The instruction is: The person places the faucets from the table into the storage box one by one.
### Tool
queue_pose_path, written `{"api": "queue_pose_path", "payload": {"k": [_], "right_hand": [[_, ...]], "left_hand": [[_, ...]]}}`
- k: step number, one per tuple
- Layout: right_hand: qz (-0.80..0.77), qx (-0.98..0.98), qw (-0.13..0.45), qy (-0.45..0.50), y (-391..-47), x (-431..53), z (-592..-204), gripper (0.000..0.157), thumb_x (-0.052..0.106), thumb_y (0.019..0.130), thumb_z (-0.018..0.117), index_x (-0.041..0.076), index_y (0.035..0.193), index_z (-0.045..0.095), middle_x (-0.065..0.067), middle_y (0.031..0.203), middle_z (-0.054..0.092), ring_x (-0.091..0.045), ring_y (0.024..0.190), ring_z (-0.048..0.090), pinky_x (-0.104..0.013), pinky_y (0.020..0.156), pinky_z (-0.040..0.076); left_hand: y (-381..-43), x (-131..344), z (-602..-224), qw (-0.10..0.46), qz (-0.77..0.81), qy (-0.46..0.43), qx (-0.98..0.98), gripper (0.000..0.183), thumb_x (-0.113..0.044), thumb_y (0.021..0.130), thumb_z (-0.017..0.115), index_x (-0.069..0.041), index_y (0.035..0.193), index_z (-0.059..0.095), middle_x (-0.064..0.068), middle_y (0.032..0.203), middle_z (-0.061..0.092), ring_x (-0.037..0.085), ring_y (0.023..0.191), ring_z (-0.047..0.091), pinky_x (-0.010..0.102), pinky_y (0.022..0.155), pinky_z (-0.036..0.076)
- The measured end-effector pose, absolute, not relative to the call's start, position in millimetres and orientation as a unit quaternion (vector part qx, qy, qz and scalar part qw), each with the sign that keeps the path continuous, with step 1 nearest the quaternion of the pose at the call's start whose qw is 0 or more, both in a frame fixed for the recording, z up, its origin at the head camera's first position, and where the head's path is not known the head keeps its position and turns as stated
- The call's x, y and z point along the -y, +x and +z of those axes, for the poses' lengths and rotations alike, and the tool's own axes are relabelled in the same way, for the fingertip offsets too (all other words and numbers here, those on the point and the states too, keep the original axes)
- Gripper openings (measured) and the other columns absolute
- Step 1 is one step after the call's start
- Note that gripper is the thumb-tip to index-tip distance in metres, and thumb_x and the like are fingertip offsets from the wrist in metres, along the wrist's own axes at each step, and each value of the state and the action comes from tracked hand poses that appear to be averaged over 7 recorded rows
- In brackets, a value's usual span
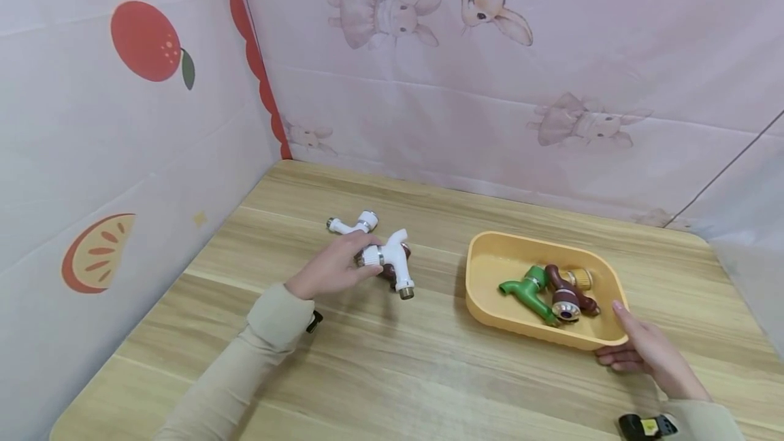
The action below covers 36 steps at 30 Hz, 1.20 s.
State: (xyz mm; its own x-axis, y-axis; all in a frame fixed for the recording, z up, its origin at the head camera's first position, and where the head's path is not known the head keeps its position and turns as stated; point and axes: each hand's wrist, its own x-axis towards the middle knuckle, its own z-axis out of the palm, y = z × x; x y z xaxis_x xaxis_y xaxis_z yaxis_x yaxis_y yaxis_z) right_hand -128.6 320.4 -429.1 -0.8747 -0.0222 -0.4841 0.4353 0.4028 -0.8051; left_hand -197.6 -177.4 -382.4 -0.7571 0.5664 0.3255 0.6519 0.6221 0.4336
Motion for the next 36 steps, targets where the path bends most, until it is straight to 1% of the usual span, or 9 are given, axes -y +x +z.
{"api": "queue_pose_path", "payload": {"k": [5, 9, 16, 22, 27, 32, 36], "right_hand": [[-0.532, -0.81, 0.214, 0.121, -128.3, -320.4, -428.6, 0.083, 0.055, 0.094, 0.022, -0.023, 0.122, 0.031, -0.018, 0.082, 0.067, -0.026, 0.074, 0.066, -0.036, 0.067, 0.053], [-0.532, -0.81, 0.215, 0.122, -128.2, -320.4, -428.3, 0.084, 0.055, 0.094, 0.022, -0.023, 0.122, 0.031, -0.018, 0.083, 0.067, -0.026, 0.074, 0.066, -0.036, 0.068, 0.053], [-0.53, -0.81, 0.216, 0.126, -128.8, -320.3, -427.6, 0.084, 0.056, 0.094, 0.022, -0.023, 0.121, 0.031, -0.018, 0.083, 0.067, -0.026, 0.074, 0.066, -0.036, 0.068, 0.053], [-0.529, -0.811, 0.217, 0.128, -128.6, -319.9, -427.1, 0.084, 0.056, 0.094, 0.022, -0.023, 0.12, 0.034, -0.018, 0.082, 0.067, -0.025, 0.074, 0.066, -0.036, 0.067, 0.053], [-0.529, -0.811, 0.215, 0.126, -128.5, -319.9, -428.5, 0.083, 0.056, 0.094, 0.022, -0.022, 0.12, 0.035, -0.017, 0.082, 0.067, -0.025, 0.074, 0.066, -0.036, 0.067, 0.053], [-0.529, -0.809, 0.222, 0.128, -129.4, -320.6, -426.3, 0.085, 0.057, 0.094, 0.022, -0.023, 0.12, 0.034, -0.017, 0.082, 0.067, -0.025, 0.074, 0.066, -0.036, 0.067, 0.053], [-0.532, -0.806, 0.226, 0.126, -131.1, -320.9, -423.8, 0.085, 0.057, 0.094, 0.022, -0.023, 0.121, 0.033, -0.016, 0.082, 0.068, -0.025, 0.074, 0.066, -0.036, 0.067, 0.053]], "left_hand": [[-199.5, 171.9, -379.8, 0.078, -0.273, -0.343, 0.896, 0.031, -0.023, 0.085, 0.065, -0.007, 0.11, 0.058, 0.003, 0.102, 0.059, 0.013, 0.087, 0.051, 0.03, 0.074, 0.042], [-200.2, 167.0, -376.9, 0.073, -0.27, -0.34, 0.898, 0.032, -0.024, 0.085, 0.065, -0.007, 0.111, 0.058, 0.002, 0.099, 0.058, 0.013, 0.083, 0.049, 0.03, 0.071, 0.042], [-204.1, 154.9, -372.0, 0.086, -0.266, -0.355, 0.892, 0.034, -0.024, 0.085, 0.065, -0.003, 0.111, 0.058, 0.006, 0.103, 0.059, 0.015, 0.091, 0.053, 0.031, 0.079, 0.043], [-209.3, 147.0, -370.6, 0.099, -0.274, -0.375, 0.88, 0.033, -0.021, 0.084, 0.067, -0.003, 0.109, 0.059, 0.006, 0.102, 0.06, 0.015, 0.089, 0.053, 0.03, 0.078, 0.043], [-211.5, 140.6, -369.4, 0.101, -0.281, -0.381, 0.875, 0.034, -0.019, 0.083, 0.067, -0.003, 0.112, 0.058, 0.006, 0.102, 0.06, 0.015, 0.086, 0.052, 0.03, 0.076, 0.043], [-216.5, 132.5, -363.6, 0.088, -0.288, -0.39, 0.87, 0.035, -0.02, 0.085, 0.064, -0.002, 0.114, 0.057, 0.007, 0.105, 0.06, 0.015, 0.084, 0.051, 0.029, 0.074, 0.042], [-221.1, 124.2, -359.0, 0.078, -0.289, -0.392, 0.87, 0.036, -0.021, 0.087, 0.063, -0.001, 0.116, 0.056, 0.008, 0.109, 0.06, 0.017, 0.088, 0.052, 0.03, 0.076, 0.042]]}}
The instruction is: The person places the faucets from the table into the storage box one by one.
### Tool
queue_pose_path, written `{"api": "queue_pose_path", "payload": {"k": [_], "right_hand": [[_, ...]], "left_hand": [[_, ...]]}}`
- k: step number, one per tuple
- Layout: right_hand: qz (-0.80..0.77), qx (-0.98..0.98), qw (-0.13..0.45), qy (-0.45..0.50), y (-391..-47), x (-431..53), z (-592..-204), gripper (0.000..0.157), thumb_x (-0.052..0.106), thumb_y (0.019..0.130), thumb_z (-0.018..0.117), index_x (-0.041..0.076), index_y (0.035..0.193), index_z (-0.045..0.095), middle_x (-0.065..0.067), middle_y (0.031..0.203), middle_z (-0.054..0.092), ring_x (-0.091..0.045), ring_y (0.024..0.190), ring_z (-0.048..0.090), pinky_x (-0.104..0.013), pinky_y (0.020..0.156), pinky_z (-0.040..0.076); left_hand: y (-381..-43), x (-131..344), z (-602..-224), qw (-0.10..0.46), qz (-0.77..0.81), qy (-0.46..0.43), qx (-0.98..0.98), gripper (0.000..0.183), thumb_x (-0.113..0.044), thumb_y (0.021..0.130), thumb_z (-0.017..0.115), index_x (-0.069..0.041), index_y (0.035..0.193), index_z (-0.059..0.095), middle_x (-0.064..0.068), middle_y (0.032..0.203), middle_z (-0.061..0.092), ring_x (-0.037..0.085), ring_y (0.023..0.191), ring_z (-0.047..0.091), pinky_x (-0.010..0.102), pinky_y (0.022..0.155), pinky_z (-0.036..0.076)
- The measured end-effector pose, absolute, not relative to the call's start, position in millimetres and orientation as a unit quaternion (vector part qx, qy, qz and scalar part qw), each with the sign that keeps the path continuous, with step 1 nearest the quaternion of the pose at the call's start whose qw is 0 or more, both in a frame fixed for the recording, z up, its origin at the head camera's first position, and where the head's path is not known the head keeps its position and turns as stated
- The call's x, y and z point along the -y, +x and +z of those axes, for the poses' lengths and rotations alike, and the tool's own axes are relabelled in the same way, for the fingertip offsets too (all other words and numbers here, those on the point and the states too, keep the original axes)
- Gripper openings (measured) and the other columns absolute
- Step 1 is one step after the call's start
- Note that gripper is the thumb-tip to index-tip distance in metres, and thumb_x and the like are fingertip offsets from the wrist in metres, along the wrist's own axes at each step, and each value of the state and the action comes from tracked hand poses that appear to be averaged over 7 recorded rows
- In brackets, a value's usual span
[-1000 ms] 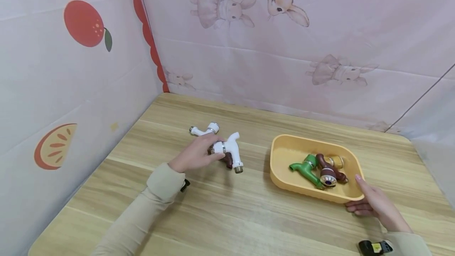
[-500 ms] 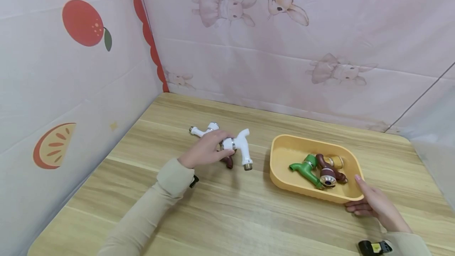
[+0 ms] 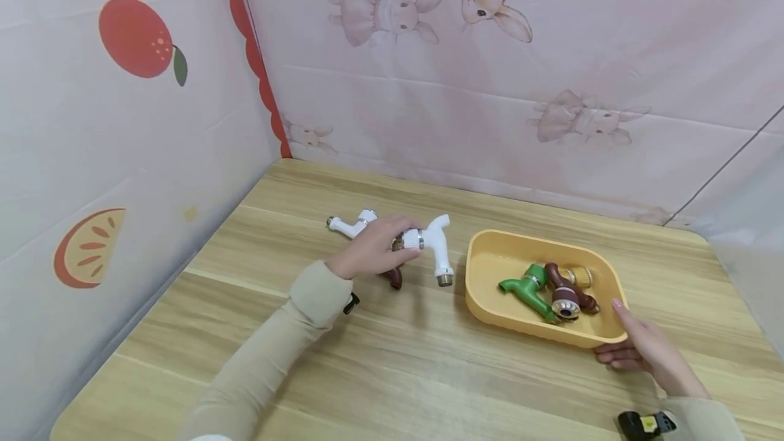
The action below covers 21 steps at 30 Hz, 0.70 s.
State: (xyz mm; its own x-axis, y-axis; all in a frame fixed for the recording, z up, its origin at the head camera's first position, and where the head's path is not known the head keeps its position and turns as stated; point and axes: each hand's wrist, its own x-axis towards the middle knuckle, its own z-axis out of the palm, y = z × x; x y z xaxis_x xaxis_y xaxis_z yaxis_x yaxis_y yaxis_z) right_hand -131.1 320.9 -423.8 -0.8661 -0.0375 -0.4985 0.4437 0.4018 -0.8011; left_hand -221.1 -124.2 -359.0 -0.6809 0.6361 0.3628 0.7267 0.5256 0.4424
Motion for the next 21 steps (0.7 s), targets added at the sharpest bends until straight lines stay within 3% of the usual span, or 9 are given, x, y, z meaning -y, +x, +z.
{"api": "queue_pose_path", "payload": {"k": [8, 13, 16, 21], "right_hand": [[-0.532, -0.807, 0.231, 0.111, -136.8, -323.1, -420.9, 0.083, 0.056, 0.094, 0.021, -0.022, 0.116, 0.041, -0.016, 0.082, 0.067, -0.025, 0.074, 0.066, -0.035, 0.067, 0.053], [-0.53, -0.808, 0.229, 0.115, -136.7, -322.0, -416.9, 0.082, 0.057, 0.093, 0.022, -0.02, 0.113, 0.044, -0.015, 0.081, 0.067, -0.025, 0.074, 0.066, -0.035, 0.067, 0.053], [-0.531, -0.807, 0.23, 0.117, -134.0, -321.4, -416.4, 0.083, 0.057, 0.093, 0.022, -0.02, 0.116, 0.041, -0.015, 0.081, 0.067, -0.025, 0.074, 0.066, -0.035, 0.066, 0.053], [-0.535, -0.803, 0.234, 0.12, -125.7, -320.6, -416.7, 0.082, 0.057, 0.093, 0.022, -0.019, 0.113, 0.044, -0.015, 0.08, 0.067, -0.025, 0.073, 0.066, -0.035, 0.066, 0.053]], "left_hand": [[-230.0, 101.7, -351.5, 0.059, -0.272, -0.388, 0.879, 0.039, -0.025, 0.088, 0.061, -0.004, 0.119, 0.056, 0.008, 0.113, 0.059, 0.018, 0.095, 0.054, 0.031, 0.078, 0.044], [-235.0, 86.8, -345.0, 0.045, -0.262, -0.387, 0.883, 0.04, -0.026, 0.087, 0.061, -0.006, 0.122, 0.055, 0.007, 0.119, 0.057, 0.018, 0.108, 0.051, 0.031, 0.09, 0.04], [-238.7, 76.6, -346.0, 0.038, -0.257, -0.398, 0.88, 0.04, -0.024, 0.086, 0.063, -0.006, 0.122, 0.055, 0.006, 0.117, 0.058, 0.017, 0.107, 0.051, 0.029, 0.092, 0.039], [-243.6, 57.7, -348.0, 0.013, -0.239, -0.415, 0.878, 0.04, -0.024, 0.086, 0.063, -0.005, 0.12, 0.056, 0.004, 0.11, 0.06, 0.013, 0.094, 0.053, 0.025, 0.081, 0.041]]}}
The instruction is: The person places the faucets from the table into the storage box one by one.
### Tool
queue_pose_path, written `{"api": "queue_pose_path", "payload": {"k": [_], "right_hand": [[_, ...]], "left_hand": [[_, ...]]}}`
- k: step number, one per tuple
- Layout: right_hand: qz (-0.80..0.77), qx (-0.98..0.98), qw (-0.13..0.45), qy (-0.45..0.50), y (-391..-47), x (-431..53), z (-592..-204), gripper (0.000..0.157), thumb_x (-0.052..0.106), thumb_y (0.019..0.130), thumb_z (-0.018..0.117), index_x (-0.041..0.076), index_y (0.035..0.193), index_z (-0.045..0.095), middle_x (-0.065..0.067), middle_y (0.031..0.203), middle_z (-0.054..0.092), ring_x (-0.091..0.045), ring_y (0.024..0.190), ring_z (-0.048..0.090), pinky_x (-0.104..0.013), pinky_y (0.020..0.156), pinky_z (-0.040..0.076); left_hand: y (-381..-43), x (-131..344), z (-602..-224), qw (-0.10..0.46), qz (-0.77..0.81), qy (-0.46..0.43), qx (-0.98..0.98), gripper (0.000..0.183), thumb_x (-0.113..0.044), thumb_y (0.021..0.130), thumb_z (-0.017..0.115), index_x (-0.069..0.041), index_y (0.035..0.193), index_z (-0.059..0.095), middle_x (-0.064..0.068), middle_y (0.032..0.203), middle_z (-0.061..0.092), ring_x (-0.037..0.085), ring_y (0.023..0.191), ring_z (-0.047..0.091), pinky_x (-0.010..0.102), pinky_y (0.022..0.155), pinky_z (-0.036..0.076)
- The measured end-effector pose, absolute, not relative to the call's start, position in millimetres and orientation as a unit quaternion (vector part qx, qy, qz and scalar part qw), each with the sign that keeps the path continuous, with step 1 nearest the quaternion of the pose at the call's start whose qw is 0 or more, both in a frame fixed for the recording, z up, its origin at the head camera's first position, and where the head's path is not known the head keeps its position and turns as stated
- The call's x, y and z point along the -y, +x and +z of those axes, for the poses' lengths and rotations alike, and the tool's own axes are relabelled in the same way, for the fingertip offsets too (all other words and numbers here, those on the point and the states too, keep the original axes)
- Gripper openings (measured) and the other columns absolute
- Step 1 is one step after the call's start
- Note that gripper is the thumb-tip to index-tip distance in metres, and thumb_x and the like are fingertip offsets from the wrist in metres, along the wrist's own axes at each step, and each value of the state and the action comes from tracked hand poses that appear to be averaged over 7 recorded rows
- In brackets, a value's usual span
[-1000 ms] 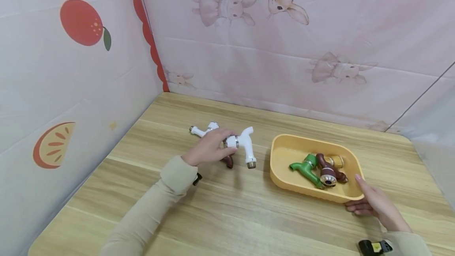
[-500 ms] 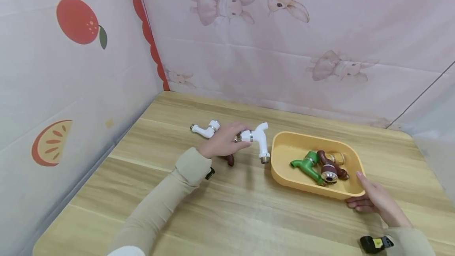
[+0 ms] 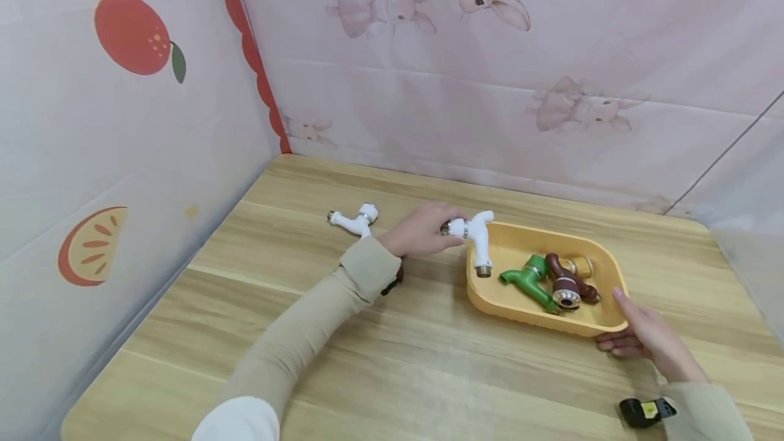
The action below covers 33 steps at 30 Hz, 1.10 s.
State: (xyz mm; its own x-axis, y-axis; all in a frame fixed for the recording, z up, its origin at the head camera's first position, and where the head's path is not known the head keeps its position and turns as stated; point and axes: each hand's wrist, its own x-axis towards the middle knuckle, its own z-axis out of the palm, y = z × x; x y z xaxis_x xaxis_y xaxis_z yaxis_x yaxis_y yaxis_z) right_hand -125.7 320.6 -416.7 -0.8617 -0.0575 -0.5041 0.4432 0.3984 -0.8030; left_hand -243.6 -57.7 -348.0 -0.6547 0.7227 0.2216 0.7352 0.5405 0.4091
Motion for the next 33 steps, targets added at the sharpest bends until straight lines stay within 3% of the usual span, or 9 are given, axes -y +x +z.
{"api": "queue_pose_path", "payload": {"k": [9, 15, 21, 27, 33], "right_hand": [[-0.532, -0.804, 0.238, 0.12, -122.6, -323.4, -417.7, 0.085, 0.057, 0.094, 0.02, -0.023, 0.122, 0.029, -0.016, 0.081, 0.067, -0.025, 0.073, 0.066, -0.036, 0.067, 0.053], [-0.527, -0.807, 0.24, 0.115, -123.2, -323.8, -416.0, 0.084, 0.056, 0.094, 0.02, -0.023, 0.119, 0.034, -0.016, 0.081, 0.067, -0.024, 0.073, 0.066, -0.035, 0.067, 0.053], [-0.524, -0.807, 0.246, 0.115, -125.7, -322.3, -416.1, 0.086, 0.056, 0.094, 0.019, -0.024, 0.122, 0.029, -0.016, 0.081, 0.067, -0.024, 0.073, 0.066, -0.035, 0.067, 0.053], [-0.525, -0.805, 0.25, 0.117, -125.6, -322.9, -414.8, 0.088, 0.056, 0.094, 0.019, -0.025, 0.126, 0.019, -0.019, 0.084, 0.067, -0.026, 0.075, 0.066, -0.037, 0.069, 0.053], [-0.528, -0.801, 0.254, 0.123, -127.2, -322.2, -413.7, 0.088, 0.057, 0.094, 0.019, -0.025, 0.126, 0.018, -0.019, 0.083, 0.067, -0.026, 0.075, 0.066, -0.037, 0.069, 0.052]], "left_hand": [[-258.2, 22.0, -338.2, -0.037, -0.253, -0.41, 0.875, 0.032, -0.025, 0.087, 0.062, -0.007, 0.114, 0.06, -0.003, 0.089, 0.059, 0.008, 0.074, 0.05, 0.018, 0.065, 0.039], [-257.7, -1.0, -332.0, -0.052, -0.246, -0.389, 0.886, 0.034, -0.027, 0.084, 0.066, -0.008, 0.11, 0.057, -0.003, 0.092, 0.058, 0.007, 0.079, 0.052, 0.016, 0.069, 0.04], [-259.2, -20.8, -327.4, -0.069, -0.245, -0.356, 0.899, 0.033, -0.026, 0.08, 0.07, -0.008, 0.105, 0.058, -0.004, 0.086, 0.056, 0.008, 0.076, 0.052, 0.015, 0.065, 0.041], [-260.6, -40.8, -324.2, -0.089, -0.236, -0.33, 0.91, 0.027, -0.023, 0.075, 0.072, -0.01, 0.094, 0.059, -0.005, 0.078, 0.054, 0.006, 0.065, 0.047, 0.015, 0.057, 0.039], [-262.3, -53.8, -329.1, -0.112, -0.256, -0.283, 0.917, 0.018, -0.02, 0.072, 0.073, -0.013, 0.08, 0.058, -0.006, 0.067, 0.05, 0.005, 0.055, 0.041, 0.017, 0.048, 0.036]]}}
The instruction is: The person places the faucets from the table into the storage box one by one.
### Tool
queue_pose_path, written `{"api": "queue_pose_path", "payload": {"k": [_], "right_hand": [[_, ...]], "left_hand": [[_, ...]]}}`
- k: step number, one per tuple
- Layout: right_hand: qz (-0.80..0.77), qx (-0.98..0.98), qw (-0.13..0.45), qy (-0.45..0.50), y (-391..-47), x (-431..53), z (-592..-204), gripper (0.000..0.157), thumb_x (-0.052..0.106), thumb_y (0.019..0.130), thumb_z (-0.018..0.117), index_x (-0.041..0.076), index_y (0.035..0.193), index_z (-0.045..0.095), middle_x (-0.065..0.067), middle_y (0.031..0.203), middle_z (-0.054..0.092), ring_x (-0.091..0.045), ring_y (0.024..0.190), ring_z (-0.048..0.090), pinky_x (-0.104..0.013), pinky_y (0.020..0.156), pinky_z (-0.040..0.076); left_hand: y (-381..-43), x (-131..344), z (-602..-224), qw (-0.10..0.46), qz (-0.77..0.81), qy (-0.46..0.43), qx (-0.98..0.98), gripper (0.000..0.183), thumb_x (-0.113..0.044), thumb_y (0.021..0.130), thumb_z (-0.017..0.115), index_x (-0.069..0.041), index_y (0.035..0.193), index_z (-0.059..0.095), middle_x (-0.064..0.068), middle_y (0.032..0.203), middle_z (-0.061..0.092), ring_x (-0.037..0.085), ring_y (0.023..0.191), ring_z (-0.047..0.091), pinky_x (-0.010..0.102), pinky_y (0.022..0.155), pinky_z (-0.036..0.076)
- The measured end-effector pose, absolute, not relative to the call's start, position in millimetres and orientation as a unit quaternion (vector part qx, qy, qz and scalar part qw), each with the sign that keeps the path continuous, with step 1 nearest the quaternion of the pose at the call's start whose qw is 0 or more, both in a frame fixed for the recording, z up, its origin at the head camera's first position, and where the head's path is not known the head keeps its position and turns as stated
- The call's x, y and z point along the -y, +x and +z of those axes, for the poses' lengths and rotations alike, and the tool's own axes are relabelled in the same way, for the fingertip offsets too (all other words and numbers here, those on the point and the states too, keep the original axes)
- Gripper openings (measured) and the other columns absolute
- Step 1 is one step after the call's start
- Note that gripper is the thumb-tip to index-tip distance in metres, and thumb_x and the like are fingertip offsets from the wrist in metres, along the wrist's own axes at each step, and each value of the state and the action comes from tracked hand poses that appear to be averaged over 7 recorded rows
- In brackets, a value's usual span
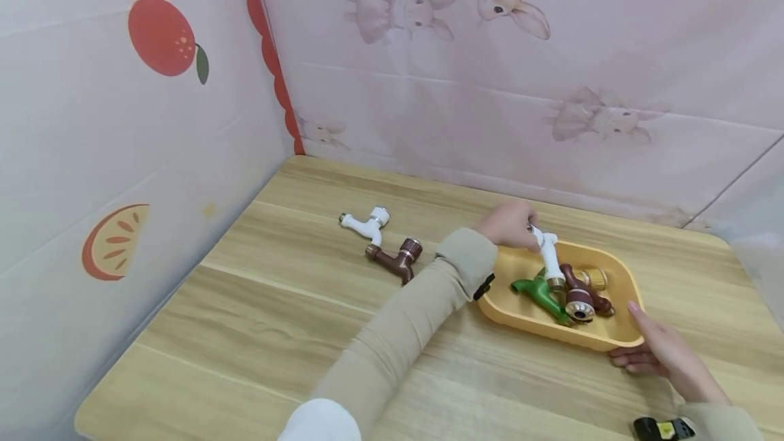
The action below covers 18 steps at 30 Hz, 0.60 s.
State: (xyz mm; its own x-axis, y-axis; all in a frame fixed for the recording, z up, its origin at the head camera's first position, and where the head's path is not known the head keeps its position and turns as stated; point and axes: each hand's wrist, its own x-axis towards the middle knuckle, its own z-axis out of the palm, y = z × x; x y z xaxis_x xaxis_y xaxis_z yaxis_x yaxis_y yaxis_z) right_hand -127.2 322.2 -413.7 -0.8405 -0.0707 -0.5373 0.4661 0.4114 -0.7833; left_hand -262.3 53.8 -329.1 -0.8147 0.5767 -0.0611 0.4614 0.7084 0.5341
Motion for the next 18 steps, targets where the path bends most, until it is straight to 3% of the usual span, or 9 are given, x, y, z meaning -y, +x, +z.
{"api": "queue_pose_path", "payload": {"k": [7, 14, 18], "right_hand": [[-0.524, -0.803, 0.254, 0.122, -130.6, -324.3, -412.2, 0.089, 0.058, 0.093, 0.019, -0.025, 0.125, 0.021, -0.018, 0.083, 0.067, -0.026, 0.075, 0.066, -0.036, 0.068, 0.053], [-0.529, -0.8, 0.259, 0.117, -130.7, -327.3, -414.4, 0.085, 0.056, 0.094, 0.02, -0.025, 0.119, 0.03, -0.018, 0.083, 0.067, -0.027, 0.075, 0.066, -0.036, 0.069, 0.052], [-0.528, -0.8, 0.259, 0.118, -131.5, -328.8, -415.7, 0.086, 0.056, 0.094, 0.02, -0.025, 0.119, 0.029, -0.019, 0.084, 0.067, -0.027, 0.075, 0.066, -0.037, 0.069, 0.052]], "left_hand": [[-260.0, -63.7, -338.9, 0.103, 0.278, 0.204, -0.933, 0.021, -0.019, 0.066, 0.076, -0.016, 0.071, 0.055, -0.008, 0.065, 0.05, 0.005, 0.055, 0.042, 0.018, 0.047, 0.036], [-255.2, -67.0, -350.7, 0.113, 0.278, 0.144, -0.943, 0.038, -0.013, 0.063, 0.074, -0.016, 0.049, 0.039, -0.006, 0.044, 0.03, 0.007, 0.039, 0.026, 0.019, 0.037, 0.023], [-254.8, -71.0, -355.0, 0.104, 0.243, 0.125, -0.956, 0.039, -0.016, 0.062, 0.076, -0.017, 0.048, 0.039, -0.007, 0.043, 0.033, 0.007, 0.039, 0.03, 0.02, 0.037, 0.027]]}}
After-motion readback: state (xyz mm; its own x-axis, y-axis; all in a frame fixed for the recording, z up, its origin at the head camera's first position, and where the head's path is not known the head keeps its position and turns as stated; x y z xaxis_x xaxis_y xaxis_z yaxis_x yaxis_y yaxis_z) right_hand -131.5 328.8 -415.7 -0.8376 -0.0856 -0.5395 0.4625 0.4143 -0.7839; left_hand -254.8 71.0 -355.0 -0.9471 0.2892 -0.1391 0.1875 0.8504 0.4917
